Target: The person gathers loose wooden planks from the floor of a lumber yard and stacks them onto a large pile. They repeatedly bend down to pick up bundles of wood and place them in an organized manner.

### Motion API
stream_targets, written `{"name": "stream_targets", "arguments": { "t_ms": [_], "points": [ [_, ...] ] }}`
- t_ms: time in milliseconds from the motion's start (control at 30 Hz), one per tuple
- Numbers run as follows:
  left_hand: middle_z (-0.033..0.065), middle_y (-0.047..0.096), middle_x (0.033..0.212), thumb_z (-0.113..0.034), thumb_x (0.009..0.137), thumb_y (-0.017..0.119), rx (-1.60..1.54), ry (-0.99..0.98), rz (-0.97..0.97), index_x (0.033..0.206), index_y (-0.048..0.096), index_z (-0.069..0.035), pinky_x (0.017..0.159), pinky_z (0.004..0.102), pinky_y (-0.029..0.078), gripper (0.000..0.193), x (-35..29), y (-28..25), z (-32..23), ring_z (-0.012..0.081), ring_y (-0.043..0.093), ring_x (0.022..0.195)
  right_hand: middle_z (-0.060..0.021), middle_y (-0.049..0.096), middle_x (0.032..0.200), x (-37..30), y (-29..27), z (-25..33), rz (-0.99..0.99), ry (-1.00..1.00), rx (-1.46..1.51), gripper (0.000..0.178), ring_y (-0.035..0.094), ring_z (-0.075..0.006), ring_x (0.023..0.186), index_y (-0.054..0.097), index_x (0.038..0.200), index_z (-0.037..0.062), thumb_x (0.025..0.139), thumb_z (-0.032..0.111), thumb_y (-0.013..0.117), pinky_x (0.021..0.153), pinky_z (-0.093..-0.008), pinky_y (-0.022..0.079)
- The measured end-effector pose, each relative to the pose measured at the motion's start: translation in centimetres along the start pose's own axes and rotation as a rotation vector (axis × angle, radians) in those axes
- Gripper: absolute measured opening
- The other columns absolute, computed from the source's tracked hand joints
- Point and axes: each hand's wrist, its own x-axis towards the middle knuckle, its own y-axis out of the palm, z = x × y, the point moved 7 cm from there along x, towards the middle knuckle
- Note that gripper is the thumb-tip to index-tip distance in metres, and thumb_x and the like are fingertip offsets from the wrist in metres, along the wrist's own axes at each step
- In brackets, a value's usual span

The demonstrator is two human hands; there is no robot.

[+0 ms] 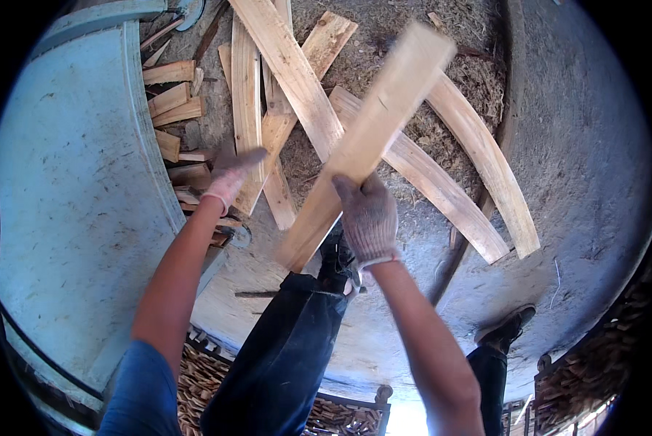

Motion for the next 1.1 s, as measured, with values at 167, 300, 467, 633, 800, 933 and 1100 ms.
{"name": "stream_targets", "arguments": {
  "t_ms": [167, 300, 467, 633, 800, 933, 1100],
  "points": [
    [0.0164, 0.061, 0.133, -0.042, 0.074, 0.089, 0.261, 0.015, 0.022, 0.14, 0.052, 0.0, 0.105, 0.0387, 0.046, 0.087, -1.9, 3.7, -3.9, 0.0252, 0.059, 0.121, -0.028, 0.071, 0.11, 8.3, 0.7, 8.9, -0.002, -0.004, -0.134, 0.065, 0.069, -0.04, 0.107, 0.062, 0.116, -0.0083, 0.08, 0.042, 0.082, 0.09, -0.0444, 0.055],
    [0.0106, 0.059, 0.136, -0.047, 0.079, 0.085, -0.216, -0.182, 0.102, 0.143, 0.052, -0.003, 0.105, 0.038, 0.045, 0.085, -1.5, 3.4, 0.6, 0.0248, 0.058, 0.12, -0.0303, 0.067, 0.116, 10.0, 3.3, 8.5, -0.145, 0.006, -0.283, 0.084, 0.067, -0.0397, 0.113, 0.054, 0.123, -0.0113, 0.073, 0.048, 0.086, 0.093, -0.0428, 0.054],
    [0.0073, 0.065, 0.12, -0.045, 0.083, 0.082, -0.407, -0.166, 0.361, 0.135, 0.06, -0.003, 0.099, 0.0334, 0.047, 0.07, -3.9, 5.4, -1.3, 0.0171, 0.061, 0.109, -0.0287, 0.07, 0.112, 9.6, 2.8, 7.1, 0.003, 0.015, -0.202, 0.083, 0.069, -0.0384, 0.108, 0.062, 0.119, -0.0098, 0.072, 0.054, 0.085, 0.094, -0.0411, 0.055],
    [0.0086, 0.066, 0.121, -0.036, 0.089, 0.078, -0.452, -0.225, 0.408, 0.132, 0.061, -0.002, 0.093, 0.0336, 0.053, 0.058, -6.6, 5.6, -2.1, 0.0171, 0.065, 0.108, -0.0276, 0.072, 0.111, 8.4, 1.9, 7.0, 0.141, -0.022, -0.101, 0.079, 0.071, -0.0368, 0.106, 0.069, 0.116, -0.0075, 0.072, 0.057, 0.082, 0.093, -0.0422, 0.055],
    [0.0092, 0.068, 0.125, -0.031, 0.084, 0.082, -0.506, -0.123, 0.456, 0.13, 0.062, 0.002, 0.091, 0.0343, 0.058, 0.06, -9.6, 6.6, -4.7, 0.018, 0.068, 0.108, -0.0303, 0.07, 0.11, 5.7, -0.1, 6.1, 0.228, 0.049, -0.091, 0.09, 0.072, -0.0335, 0.104, 0.057, 0.126, -0.0138, 0.079, 0.06, 0.076, 0.091, -0.0377, 0.055],
    [0.0099, 0.07, 0.117, -0.031, 0.082, 0.086, -0.653, -0.17, 0.341, 0.127, 0.064, 0.003, 0.089, 0.0349, 0.059, 0.06, -16.4, 8.1, -11.5, 0.0179, 0.069, 0.105, -0.0246, 0.07, 0.109, 0.9, -4.4, 6.7, 0.259, 0.058, 0.277, 0.091, 0.071, -0.0291, 0.097, 0.056, 0.126, -0.0118, 0.077, 0.063, 0.076, 0.087, -0.0365, 0.055],
    [0.0132, 0.066, 0.113, -0.032, 0.072, 0.094, -0.695, -0.45, 0.313, 0.129, 0.054, 0.007, 0.081, 0.0272, 0.061, 0.08, -29.3, 17.1, -15.2, 0.0152, 0.068, 0.095, -0.0225, 0.069, 0.113, -5.5, -15.3, 4.7, 0.327, -0.016, 0.15, 0.092, 0.069, -0.0281, 0.099, 0.055, 0.131, -0.0083, 0.075, 0.059, 0.082, 0.086, -0.0337, 0.055]
  ]
}}
